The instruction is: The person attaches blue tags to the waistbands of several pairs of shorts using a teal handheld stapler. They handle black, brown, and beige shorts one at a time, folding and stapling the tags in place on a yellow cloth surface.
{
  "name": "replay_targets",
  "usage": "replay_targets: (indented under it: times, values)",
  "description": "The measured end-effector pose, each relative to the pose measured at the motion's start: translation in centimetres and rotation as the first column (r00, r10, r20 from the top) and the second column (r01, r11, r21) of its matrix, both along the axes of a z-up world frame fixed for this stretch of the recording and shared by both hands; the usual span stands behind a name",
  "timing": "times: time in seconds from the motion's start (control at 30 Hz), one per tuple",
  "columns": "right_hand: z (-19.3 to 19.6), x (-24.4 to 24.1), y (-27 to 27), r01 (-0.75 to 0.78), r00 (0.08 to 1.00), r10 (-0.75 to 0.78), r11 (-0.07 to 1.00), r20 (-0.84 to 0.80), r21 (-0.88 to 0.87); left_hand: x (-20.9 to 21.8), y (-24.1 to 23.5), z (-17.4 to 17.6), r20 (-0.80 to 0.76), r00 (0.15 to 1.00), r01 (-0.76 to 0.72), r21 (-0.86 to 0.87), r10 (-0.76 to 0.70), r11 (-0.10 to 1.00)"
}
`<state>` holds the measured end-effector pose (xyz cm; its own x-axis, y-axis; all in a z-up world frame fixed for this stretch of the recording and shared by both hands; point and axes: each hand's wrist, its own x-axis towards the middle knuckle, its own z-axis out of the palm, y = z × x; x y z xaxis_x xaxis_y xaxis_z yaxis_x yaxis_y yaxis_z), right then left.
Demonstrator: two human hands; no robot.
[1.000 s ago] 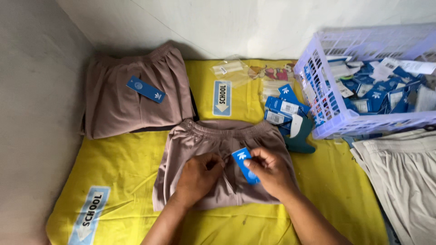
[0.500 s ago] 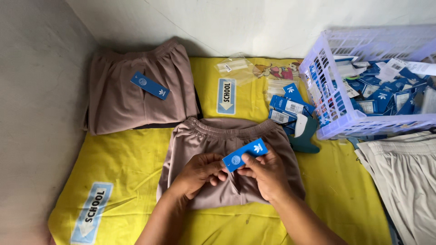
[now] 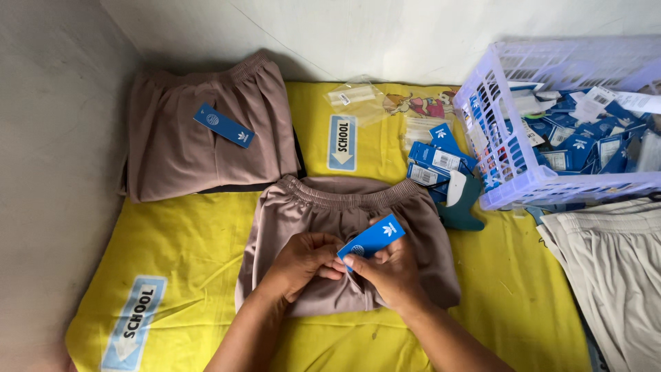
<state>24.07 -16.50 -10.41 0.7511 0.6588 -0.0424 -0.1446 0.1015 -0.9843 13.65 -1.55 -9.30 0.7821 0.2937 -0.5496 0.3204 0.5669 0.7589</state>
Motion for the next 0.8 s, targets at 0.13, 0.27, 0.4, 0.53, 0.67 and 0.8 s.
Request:
replay_targets:
  times: [0.13, 0.27, 0.4, 0.53, 0.67, 0.8]
  values:
    - [1.1, 0.1, 0.4, -0.066, 0.988, 0.070, 0.997, -0.134, 0.032, -0.1, 0.0, 0.3, 0.032, 0.999, 0.012, 0.004, -0.012, 1.000]
    - [2.0, 0.6, 0.6, -0.081, 0.997, 0.082, 0.994, 0.011, -0.076, -0.4, 0.5, 0.9, 0.076, 0.997, 0.026, -0.061, -0.021, 0.998]
    - [1.4, 1.2, -0.2, -0.103, 0.995, 0.105, 0.976, 0.001, -0.190, -0.4, 0.5, 0.4, 0.074, 0.997, 0.008, -0.060, -0.003, 0.998]
    - [1.9, 1.0, -0.2, -0.137, 0.990, 0.131, 0.980, -0.052, -0.141, -0.4, 0.4, 0.9, 0.055, 0.998, 0.008, -0.056, -0.005, 0.998]
    - [2.2, 1.1, 0.2, -0.207, 0.955, 0.211, 0.977, -0.209, 0.039, -0.4, 0.5, 0.3, 0.068, 0.997, 0.026, -0.049, -0.023, 0.998]
    - [2.3, 0.4, 1.4, -0.069, 0.992, 0.058, 0.992, -0.109, -0.102, -0.5, 0.7, -0.6, 0.097, 0.995, -0.016, -0.084, 0.024, 0.996]
